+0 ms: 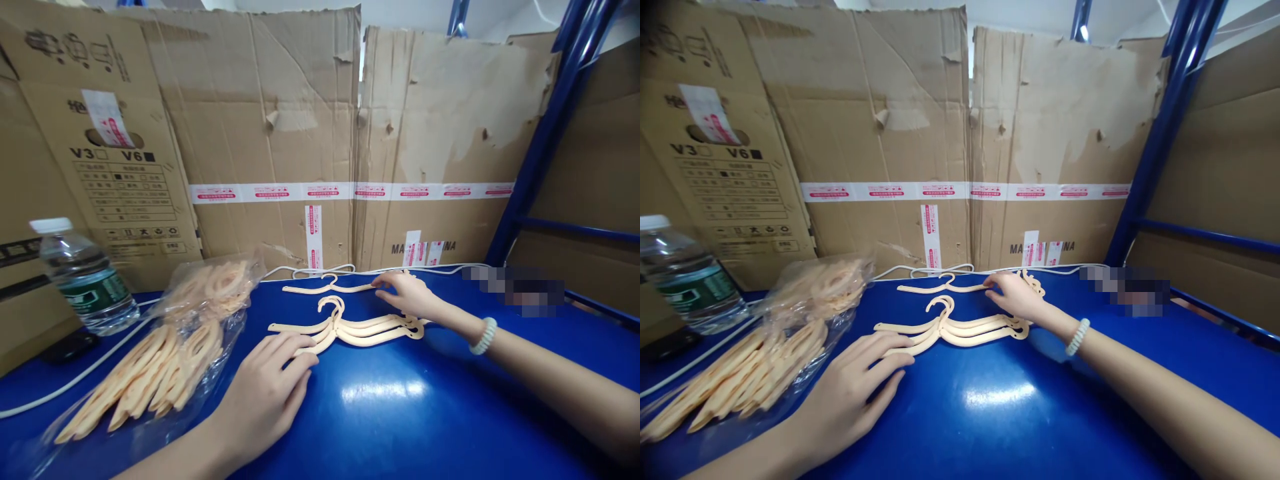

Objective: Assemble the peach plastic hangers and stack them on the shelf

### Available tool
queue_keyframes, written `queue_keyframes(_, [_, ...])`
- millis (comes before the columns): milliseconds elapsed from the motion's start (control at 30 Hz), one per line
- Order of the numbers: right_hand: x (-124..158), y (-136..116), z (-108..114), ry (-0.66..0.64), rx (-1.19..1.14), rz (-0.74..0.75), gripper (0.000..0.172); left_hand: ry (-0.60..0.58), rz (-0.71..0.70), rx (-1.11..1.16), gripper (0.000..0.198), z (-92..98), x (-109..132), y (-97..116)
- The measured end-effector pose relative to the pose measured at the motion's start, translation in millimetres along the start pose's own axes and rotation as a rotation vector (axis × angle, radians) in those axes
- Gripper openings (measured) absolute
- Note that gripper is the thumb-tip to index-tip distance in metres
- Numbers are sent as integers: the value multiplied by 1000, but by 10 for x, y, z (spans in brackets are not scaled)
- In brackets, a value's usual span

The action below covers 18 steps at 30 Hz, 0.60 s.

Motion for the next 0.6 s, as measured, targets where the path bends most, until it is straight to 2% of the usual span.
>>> queue_keyframes(100, [-82,-18,-183,-49,22,51,25,-7,3,9,23,-2,-8,-1])
queue_keyframes(333, [-90,155,-461,-162,48,102,40,-22,18,31,22,-54,18,-13])
queue_keyframes(467, [-91,187,-540,-223,58,98,42,-29,18,43,21,-83,28,-8])
queue_keyframes(600, [-87,138,-513,-223,53,109,38,-35,14,42,21,-85,17,-3])
Point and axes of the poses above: each hand's wrist, its own x-axis away from the middle knuckle, its own z-axis out of the back of the hand, y = z × x, the point moved 7 cm from there along -x, towards the middle knuckle, and after that the axes turned 5 degrees about x, right-handed, at the moved point
